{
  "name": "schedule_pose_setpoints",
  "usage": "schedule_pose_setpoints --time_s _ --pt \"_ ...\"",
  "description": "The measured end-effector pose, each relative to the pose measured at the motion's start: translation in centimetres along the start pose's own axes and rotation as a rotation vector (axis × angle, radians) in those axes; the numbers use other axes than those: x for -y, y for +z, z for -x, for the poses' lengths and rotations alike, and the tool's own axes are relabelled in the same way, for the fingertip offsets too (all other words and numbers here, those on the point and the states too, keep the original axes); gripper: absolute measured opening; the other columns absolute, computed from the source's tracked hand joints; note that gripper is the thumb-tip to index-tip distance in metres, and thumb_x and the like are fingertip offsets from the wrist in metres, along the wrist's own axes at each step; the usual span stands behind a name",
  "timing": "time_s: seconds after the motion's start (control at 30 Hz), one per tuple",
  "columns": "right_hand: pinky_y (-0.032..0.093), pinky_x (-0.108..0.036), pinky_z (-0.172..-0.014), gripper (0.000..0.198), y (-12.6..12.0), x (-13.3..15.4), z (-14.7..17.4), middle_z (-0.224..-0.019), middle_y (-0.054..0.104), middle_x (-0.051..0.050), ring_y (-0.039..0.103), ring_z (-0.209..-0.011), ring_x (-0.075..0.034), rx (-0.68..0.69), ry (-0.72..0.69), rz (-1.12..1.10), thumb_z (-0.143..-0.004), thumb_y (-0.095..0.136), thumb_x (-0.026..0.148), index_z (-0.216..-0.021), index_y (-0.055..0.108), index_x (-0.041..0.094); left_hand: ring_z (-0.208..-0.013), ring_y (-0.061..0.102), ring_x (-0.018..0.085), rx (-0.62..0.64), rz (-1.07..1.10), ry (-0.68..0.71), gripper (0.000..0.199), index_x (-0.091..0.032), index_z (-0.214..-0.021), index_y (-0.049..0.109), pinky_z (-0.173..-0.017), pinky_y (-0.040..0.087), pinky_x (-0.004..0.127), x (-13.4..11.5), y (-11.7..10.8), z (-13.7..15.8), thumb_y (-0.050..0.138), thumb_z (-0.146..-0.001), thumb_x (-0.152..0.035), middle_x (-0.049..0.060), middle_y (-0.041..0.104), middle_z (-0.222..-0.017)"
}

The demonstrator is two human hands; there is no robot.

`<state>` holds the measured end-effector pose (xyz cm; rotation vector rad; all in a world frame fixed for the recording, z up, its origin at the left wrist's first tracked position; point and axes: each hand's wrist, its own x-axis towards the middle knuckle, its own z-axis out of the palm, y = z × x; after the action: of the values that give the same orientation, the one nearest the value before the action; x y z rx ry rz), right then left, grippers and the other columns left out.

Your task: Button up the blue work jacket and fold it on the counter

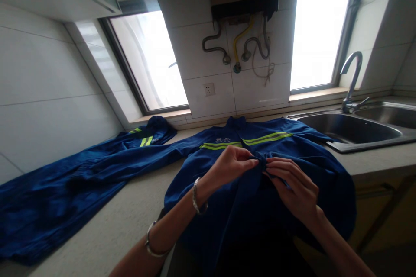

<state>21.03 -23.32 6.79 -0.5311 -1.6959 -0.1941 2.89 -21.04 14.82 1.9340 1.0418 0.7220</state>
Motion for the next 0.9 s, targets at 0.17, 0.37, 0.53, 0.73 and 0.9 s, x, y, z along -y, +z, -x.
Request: schedule_pose_setpoints --time_s 0.17,0.37,0.53,0.73,0.9 --pt "0.057 -0.035 -0.076 0.024 0.8 0.0 0.7 -0.093 0.068 -0.005 0.064 -0.092 -0.021 -0.036 -0.047 0.005 -0.077 0.061 0.007 -0.096 0.067 0.021 -0.052 0.043 0.006 -0.092 0.040 0.032 0.022 -0.009 -0.074 0.066 -0.049 0.031 0.018 0.1 0.8 -0.2 0.062 -0.075 -0.031 -0.002 0.055 -0.059" --pt "0.056 -0.036 -0.077 0.032 1.7 -0.5 1.8 -0.099 0.069 -0.004 0.063 -0.096 -0.021 -0.050 -0.036 0.016 -0.075 0.062 0.003 -0.101 0.067 0.022 -0.056 0.048 0.009 -0.134 0.030 0.065 0.019 -0.010 -0.071 0.064 -0.052 0.034 0.019 0.6 1.7 -0.6 0.060 -0.076 -0.028 0.000 0.059 -0.063" --pt "0.054 -0.037 -0.081 0.032 1.7 -0.8 1.8 -0.099 0.069 -0.003 0.062 -0.098 -0.021 -0.005 -0.017 -0.006 -0.076 0.060 0.003 -0.101 0.067 0.022 -0.056 0.050 0.009 -0.093 0.023 0.060 0.021 -0.010 -0.077 0.062 -0.053 0.037 0.019 1.2 1.3 -0.9 0.058 -0.078 -0.031 0.000 0.059 -0.064" --pt "0.053 -0.037 -0.081 0.007 0.6 -1.2 1.8 -0.091 0.068 -0.004 0.064 -0.087 -0.020 -0.247 0.374 -0.062 -0.077 0.065 0.018 -0.083 0.067 0.020 -0.054 0.053 0.010 0.291 -0.304 0.066 0.011 -0.014 -0.082 0.061 -0.049 0.037 0.018 -0.2 0.3 1.4 0.057 -0.074 -0.020 -0.004 0.055 -0.059" --pt "0.054 -0.034 -0.075 0.024 -1.2 -2.7 1.7 -0.088 0.069 -0.005 0.065 -0.080 -0.020 -0.447 0.762 -0.061 -0.070 0.071 0.036 -0.084 0.068 0.017 -0.057 0.055 0.015 0.193 -0.981 0.124 0.006 -0.013 -0.073 0.059 -0.051 0.038 0.023 -1.7 5.3 3.9 0.053 -0.074 -0.014 0.002 0.056 -0.062"
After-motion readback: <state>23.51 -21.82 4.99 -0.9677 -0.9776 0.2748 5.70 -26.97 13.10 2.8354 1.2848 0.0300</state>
